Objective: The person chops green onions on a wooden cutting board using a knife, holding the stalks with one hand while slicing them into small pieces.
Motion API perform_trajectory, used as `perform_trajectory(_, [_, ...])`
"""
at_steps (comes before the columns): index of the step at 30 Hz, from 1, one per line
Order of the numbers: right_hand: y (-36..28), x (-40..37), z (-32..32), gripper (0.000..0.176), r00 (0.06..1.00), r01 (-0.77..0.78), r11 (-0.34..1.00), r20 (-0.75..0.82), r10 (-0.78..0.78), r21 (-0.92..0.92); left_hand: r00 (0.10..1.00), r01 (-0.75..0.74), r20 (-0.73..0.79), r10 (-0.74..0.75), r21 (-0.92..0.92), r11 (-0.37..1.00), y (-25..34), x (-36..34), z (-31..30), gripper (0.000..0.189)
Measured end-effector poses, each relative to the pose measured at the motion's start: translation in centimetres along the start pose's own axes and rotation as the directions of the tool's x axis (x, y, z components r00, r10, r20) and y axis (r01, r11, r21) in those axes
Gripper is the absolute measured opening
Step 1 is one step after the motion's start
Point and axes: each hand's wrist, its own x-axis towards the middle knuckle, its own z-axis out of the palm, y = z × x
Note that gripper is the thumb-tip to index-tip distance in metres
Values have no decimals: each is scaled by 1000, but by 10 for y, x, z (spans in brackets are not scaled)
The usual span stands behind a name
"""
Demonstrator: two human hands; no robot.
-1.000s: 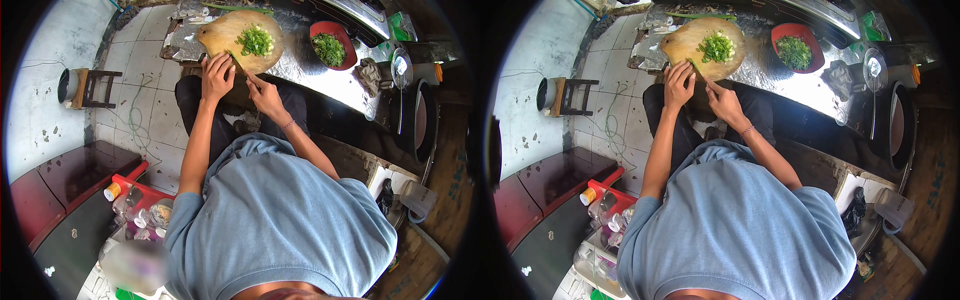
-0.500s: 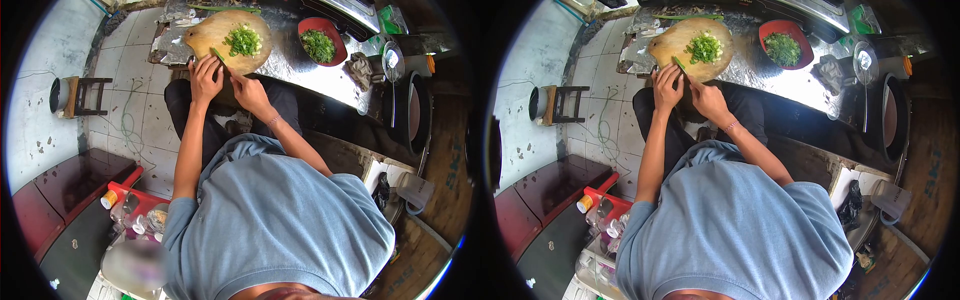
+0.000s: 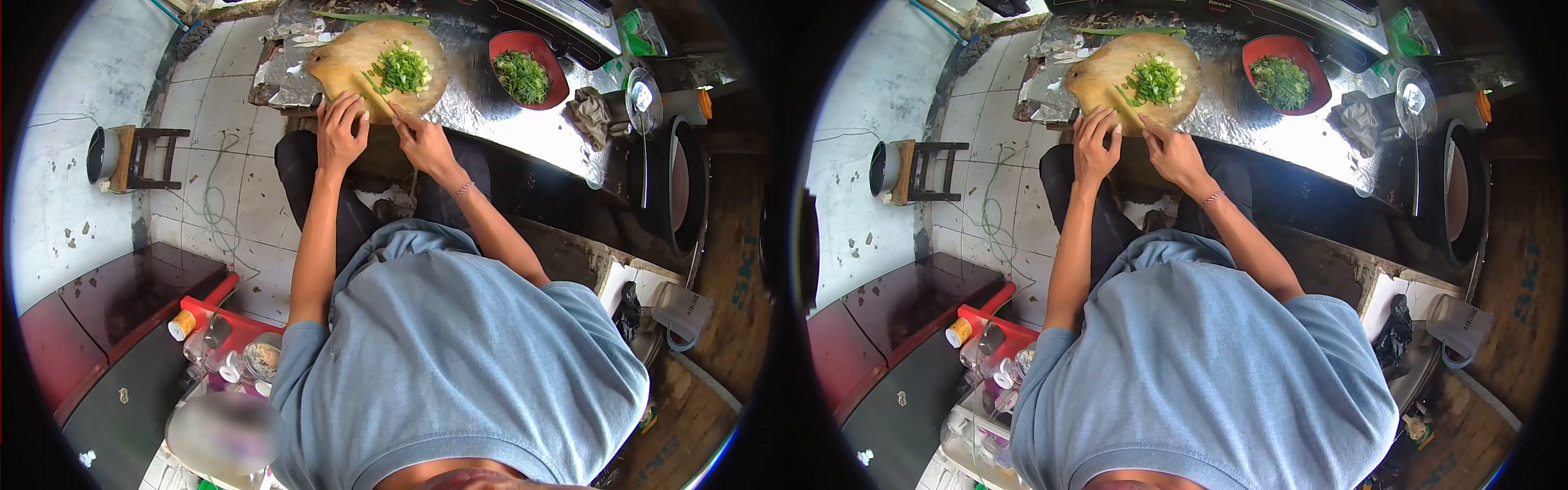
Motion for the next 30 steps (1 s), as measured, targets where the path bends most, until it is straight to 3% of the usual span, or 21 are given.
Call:
perform_trajectory(7, [-9,-12,6,40,988,-100,995,122,95,32,1000,-5,-10,6,31,1000,-2,-1,3,27])
perform_trajectory(14, [-9,-24,9,39,993,-65,997,97,69,-43,1000,14,-18,-14,3,1000,0,-2,3,24])
perform_trajectory(17, [-9,-19,15,37,999,25,998,40,-22,-62,1000,15,-23,-15,0,1000,-2,0,3,23])
perform_trajectory(20, [-1,2,28,33,974,217,975,-47,-219,-57,1000,1,-31,-1,6,1000,-2,1,4,22])
perform_trajectory(30, [-1,-19,15,36,998,63,994,-7,-64,-94,999,2,-52,-2,-14,1000,-3,0,4,20])
